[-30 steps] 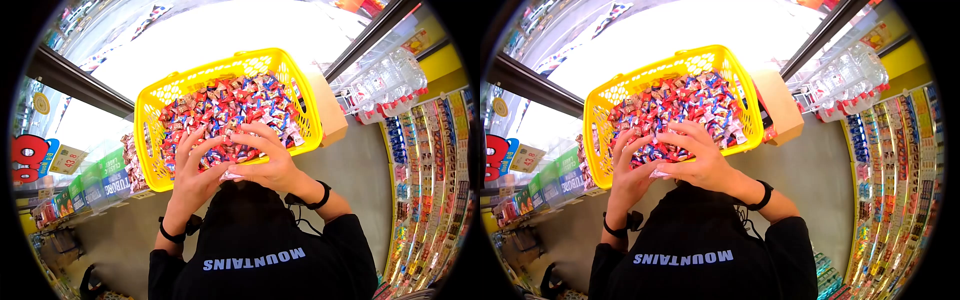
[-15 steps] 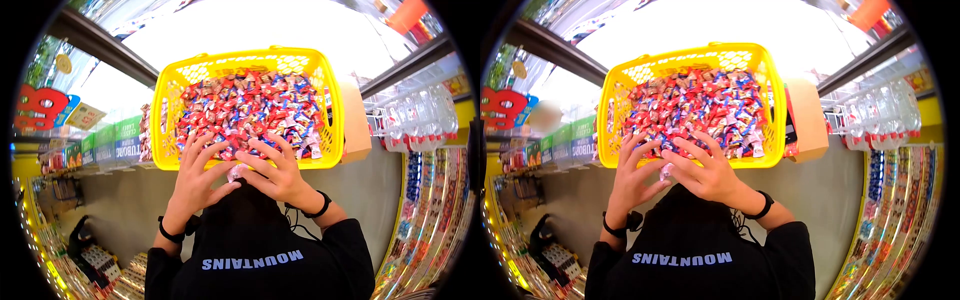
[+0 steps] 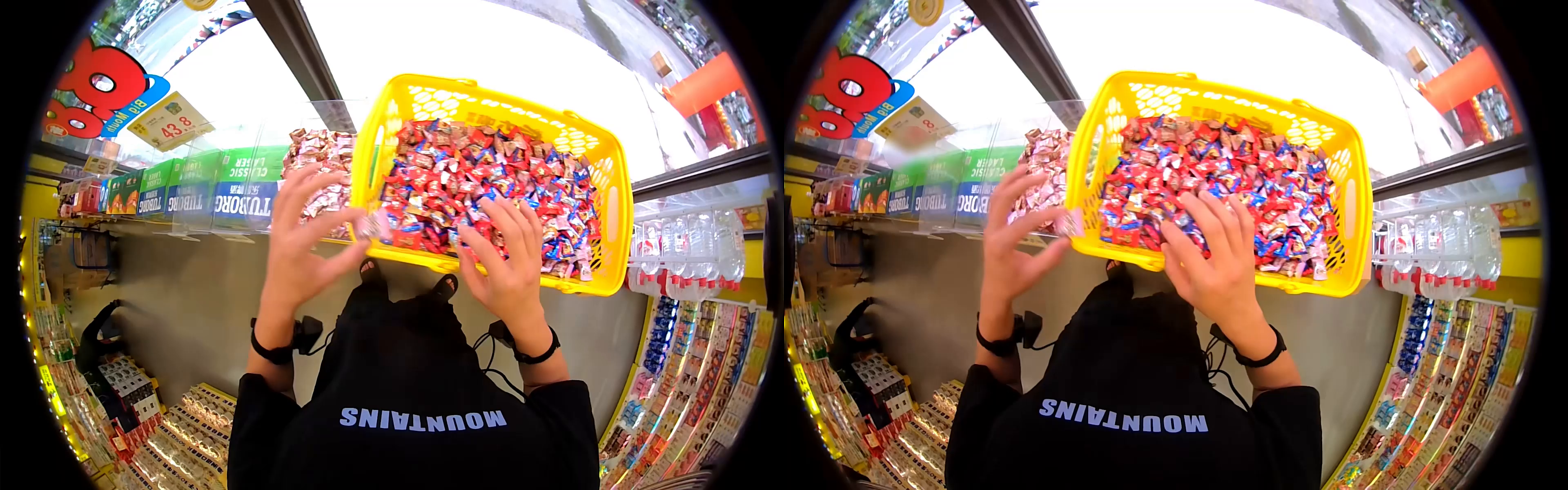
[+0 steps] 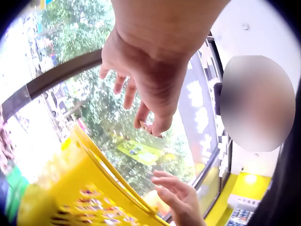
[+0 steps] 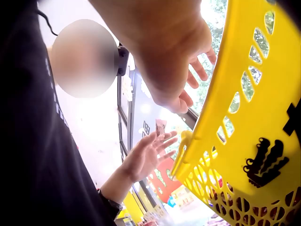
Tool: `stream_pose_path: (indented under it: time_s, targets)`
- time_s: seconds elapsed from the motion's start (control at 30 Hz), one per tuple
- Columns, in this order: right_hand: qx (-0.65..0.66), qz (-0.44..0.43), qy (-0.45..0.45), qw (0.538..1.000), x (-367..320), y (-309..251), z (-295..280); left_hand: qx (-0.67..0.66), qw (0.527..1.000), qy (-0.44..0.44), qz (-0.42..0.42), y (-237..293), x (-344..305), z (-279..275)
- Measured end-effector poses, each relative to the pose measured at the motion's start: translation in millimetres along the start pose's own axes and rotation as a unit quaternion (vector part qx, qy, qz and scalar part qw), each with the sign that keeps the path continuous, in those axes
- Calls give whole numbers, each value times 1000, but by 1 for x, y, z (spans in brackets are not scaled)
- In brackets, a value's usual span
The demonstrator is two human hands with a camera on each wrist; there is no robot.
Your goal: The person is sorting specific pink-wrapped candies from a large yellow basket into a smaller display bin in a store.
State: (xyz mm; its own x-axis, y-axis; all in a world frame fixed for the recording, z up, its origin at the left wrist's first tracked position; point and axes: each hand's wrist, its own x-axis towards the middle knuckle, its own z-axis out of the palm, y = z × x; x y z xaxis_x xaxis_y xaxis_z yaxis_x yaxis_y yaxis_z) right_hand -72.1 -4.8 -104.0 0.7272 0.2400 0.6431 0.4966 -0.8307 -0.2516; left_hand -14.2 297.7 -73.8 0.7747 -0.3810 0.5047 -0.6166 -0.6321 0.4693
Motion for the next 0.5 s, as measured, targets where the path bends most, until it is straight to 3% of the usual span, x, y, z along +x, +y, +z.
stream_pose_path:
  time_s: [0.1,0.3,0.5]
  targets:
    - [-22,27,-15,999,21,-25,22,60,996,44,-42,-69,-13,-32]
    - [-65,79,-13,995,43,-57,67,181,982,-29,-54,-208,-48,-44]
    - [-89,153,-1,984,34,-56,75,197,966,-152,-69,-254,-62,-26]
